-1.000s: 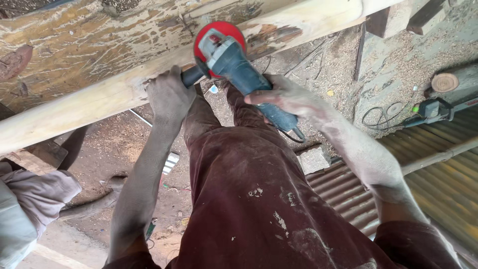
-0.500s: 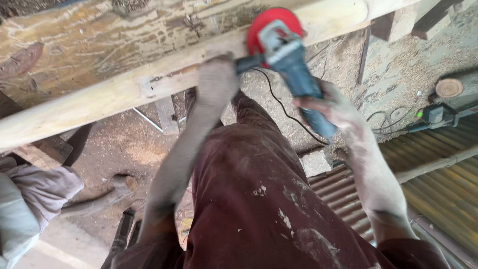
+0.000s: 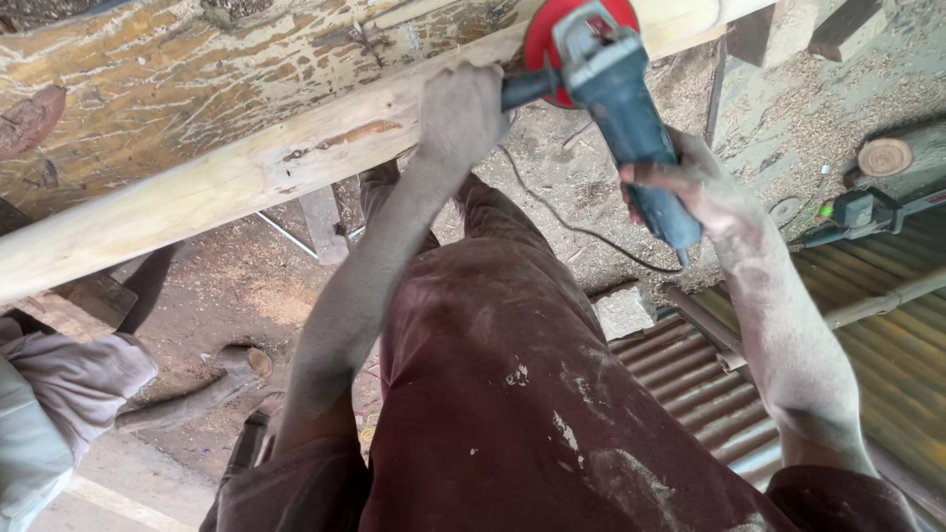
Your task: The person uses an angle grinder with a sanding disc to smooth the surface of a long wooden beam. The person moves the tool along the beam, removing rough patches and creating a smoother finish.
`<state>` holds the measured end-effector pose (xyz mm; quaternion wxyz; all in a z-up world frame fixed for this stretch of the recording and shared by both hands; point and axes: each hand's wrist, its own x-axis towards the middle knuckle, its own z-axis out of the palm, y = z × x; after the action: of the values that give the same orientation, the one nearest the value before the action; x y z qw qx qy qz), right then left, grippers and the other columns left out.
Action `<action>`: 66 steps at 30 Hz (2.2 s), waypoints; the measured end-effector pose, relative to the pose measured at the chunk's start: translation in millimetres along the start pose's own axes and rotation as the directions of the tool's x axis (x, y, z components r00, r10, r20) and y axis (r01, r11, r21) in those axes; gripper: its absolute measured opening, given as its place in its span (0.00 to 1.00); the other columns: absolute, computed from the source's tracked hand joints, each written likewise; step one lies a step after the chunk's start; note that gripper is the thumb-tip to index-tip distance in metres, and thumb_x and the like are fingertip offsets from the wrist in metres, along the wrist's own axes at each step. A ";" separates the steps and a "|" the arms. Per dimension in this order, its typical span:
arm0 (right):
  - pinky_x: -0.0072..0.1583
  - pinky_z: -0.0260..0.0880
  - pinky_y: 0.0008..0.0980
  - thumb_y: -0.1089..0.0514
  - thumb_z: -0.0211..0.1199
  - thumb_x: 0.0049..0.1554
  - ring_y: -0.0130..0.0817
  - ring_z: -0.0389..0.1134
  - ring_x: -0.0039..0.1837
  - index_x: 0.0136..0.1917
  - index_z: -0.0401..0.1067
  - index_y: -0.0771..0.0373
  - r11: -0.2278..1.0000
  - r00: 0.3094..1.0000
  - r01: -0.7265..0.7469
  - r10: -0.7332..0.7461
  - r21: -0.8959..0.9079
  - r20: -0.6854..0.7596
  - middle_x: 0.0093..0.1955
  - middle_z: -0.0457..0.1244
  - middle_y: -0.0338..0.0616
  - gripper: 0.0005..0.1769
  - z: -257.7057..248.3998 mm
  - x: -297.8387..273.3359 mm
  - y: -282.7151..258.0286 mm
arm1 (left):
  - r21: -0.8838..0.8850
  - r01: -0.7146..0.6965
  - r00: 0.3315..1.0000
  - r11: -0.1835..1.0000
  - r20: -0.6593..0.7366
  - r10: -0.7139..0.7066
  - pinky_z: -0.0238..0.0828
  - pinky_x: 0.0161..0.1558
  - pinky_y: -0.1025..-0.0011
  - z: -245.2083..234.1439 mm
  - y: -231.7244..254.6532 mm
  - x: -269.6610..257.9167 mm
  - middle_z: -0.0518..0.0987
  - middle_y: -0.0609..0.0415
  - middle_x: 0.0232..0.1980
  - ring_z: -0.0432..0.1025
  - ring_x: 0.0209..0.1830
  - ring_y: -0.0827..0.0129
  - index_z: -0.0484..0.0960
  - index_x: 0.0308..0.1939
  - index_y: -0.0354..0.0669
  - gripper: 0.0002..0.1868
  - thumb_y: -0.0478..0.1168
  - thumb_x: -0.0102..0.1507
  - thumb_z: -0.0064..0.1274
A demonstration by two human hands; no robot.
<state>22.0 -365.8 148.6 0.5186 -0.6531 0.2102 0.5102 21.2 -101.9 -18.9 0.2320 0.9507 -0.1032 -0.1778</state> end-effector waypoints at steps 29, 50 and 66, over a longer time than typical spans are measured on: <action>0.56 0.78 0.46 0.51 0.76 0.44 0.44 0.75 0.49 0.68 0.63 0.66 0.846 0.986 0.164 -0.150 -0.508 0.069 0.52 0.70 0.53 0.43 45.3 48.1 95.3 | -0.038 0.124 0.901 0.992 -0.415 -0.128 0.59 0.18 0.74 38.2 -26.3 -129.5 0.70 0.63 0.20 0.62 0.15 0.79 0.75 0.29 0.46 0.06 0.35 0.63 0.52; 0.51 0.76 0.43 0.57 0.76 0.46 0.40 0.73 0.46 0.65 0.66 0.70 0.766 0.943 0.259 -0.331 -0.589 -0.016 0.49 0.69 0.52 0.37 27.8 56.9 133.5 | -0.044 0.089 0.894 0.995 -0.437 -0.100 0.61 0.20 0.75 78.1 -16.6 -123.6 0.70 0.61 0.22 0.63 0.18 0.79 0.73 0.30 0.45 0.08 0.37 0.61 0.57; 0.47 0.79 0.40 0.54 0.72 0.44 0.40 0.74 0.41 0.63 0.66 0.67 0.800 0.972 0.155 -0.227 -0.579 -0.054 0.46 0.70 0.51 0.36 16.4 43.5 134.7 | -0.083 0.076 0.853 0.994 -0.510 -0.108 0.60 0.14 0.75 95.6 12.9 -125.4 0.71 0.61 0.22 0.63 0.15 0.78 0.75 0.31 0.44 0.08 0.33 0.65 0.52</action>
<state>-76.6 -390.5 48.7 0.3345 -0.8257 0.0117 0.4541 -131.9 -116.8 -55.6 0.2709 0.9601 0.0132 0.0683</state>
